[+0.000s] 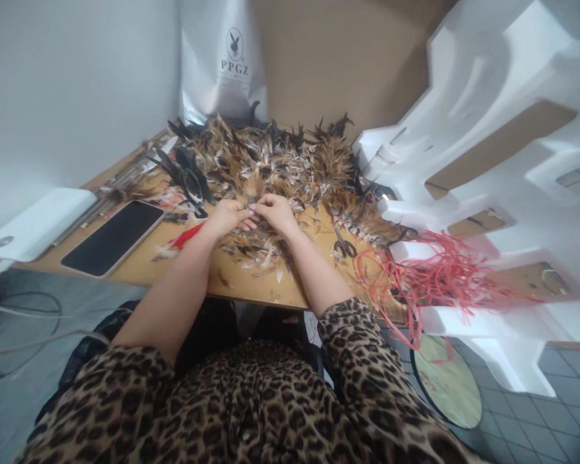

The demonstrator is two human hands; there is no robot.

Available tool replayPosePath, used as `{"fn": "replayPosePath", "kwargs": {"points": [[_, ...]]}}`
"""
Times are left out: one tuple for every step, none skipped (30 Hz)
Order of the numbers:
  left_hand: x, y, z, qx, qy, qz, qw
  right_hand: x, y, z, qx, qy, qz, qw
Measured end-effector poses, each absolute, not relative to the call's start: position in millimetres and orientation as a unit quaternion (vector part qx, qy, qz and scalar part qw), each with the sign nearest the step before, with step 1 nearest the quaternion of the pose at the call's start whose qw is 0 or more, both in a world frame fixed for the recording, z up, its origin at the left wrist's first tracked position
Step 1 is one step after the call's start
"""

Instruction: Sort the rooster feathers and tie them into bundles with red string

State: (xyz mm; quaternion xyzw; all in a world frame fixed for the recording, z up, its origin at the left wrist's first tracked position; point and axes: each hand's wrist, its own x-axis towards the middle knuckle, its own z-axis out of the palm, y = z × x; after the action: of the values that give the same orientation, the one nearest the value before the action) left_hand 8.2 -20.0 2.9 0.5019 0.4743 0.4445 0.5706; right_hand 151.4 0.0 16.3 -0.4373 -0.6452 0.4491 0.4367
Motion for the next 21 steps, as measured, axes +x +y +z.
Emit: {"fn": "replayPosePath", "kwargs": {"points": [[9, -20, 3, 0.510, 0.478, 0.438, 0.565, 152, 0, 16, -0.440, -0.657, 0.435, 0.431], [9, -21, 3, 0.518, 0.480, 0.433, 0.560, 152, 0, 17, -0.442, -0.665, 0.427, 0.425], [9, -21, 3, 0.525, 0.483, 0.429, 0.555, 152, -1, 17, -0.443, -0.671, 0.423, 0.418], [10, -21, 3, 0.529, 0.485, 0.427, 0.550, 152, -1, 18, -0.442, -0.675, 0.423, 0.412], [10, -21, 3, 0.533, 0.487, 0.425, 0.546, 152, -2, 20, -0.440, -0.680, 0.424, 0.405], [10, -21, 3, 0.536, 0.490, 0.422, 0.543, 152, -3, 21, -0.438, -0.684, 0.424, 0.400], [10, -22, 3, 0.540, 0.491, 0.418, 0.540, 151, -4, 22, -0.437, -0.690, 0.421, 0.395], [10, -22, 4, 0.545, 0.493, 0.413, 0.538, 151, -4, 22, -0.437, -0.695, 0.415, 0.391], [10, -22, 5, 0.549, 0.495, 0.407, 0.537, 150, -5, 22, -0.439, -0.700, 0.407, 0.390], [10, -23, 6, 0.553, 0.498, 0.400, 0.536, 149, -6, 22, -0.442, -0.703, 0.397, 0.391], [10, -23, 6, 0.555, 0.500, 0.395, 0.534, 148, -6, 21, -0.447, -0.705, 0.386, 0.393], [10, -24, 7, 0.557, 0.503, 0.394, 0.531, 147, -6, 19, -0.451, -0.706, 0.375, 0.396], [11, -24, 7, 0.557, 0.504, 0.395, 0.529, 146, -6, 17, -0.455, -0.706, 0.366, 0.400], [11, -24, 6, 0.557, 0.503, 0.398, 0.528, 144, -5, 15, -0.457, -0.706, 0.359, 0.405], [11, -24, 6, 0.555, 0.499, 0.402, 0.530, 144, -5, 14, -0.459, -0.704, 0.355, 0.409], [11, -23, 5, 0.554, 0.493, 0.407, 0.533, 143, -4, 13, -0.459, -0.701, 0.356, 0.413], [11, -23, 3, 0.552, 0.486, 0.414, 0.537, 142, -3, 12, -0.461, -0.696, 0.361, 0.417], [12, -22, 2, 0.549, 0.478, 0.420, 0.541, 142, -3, 11, -0.464, -0.687, 0.369, 0.420], [12, -22, 1, 0.546, 0.473, 0.426, 0.545, 142, -3, 11, -0.467, -0.677, 0.377, 0.424], [13, -21, 1, 0.541, 0.471, 0.433, 0.547, 142, -2, 11, -0.471, -0.668, 0.385, 0.429], [13, -21, 0, 0.534, 0.470, 0.440, 0.548, 142, -2, 11, -0.473, -0.660, 0.390, 0.434]]}}
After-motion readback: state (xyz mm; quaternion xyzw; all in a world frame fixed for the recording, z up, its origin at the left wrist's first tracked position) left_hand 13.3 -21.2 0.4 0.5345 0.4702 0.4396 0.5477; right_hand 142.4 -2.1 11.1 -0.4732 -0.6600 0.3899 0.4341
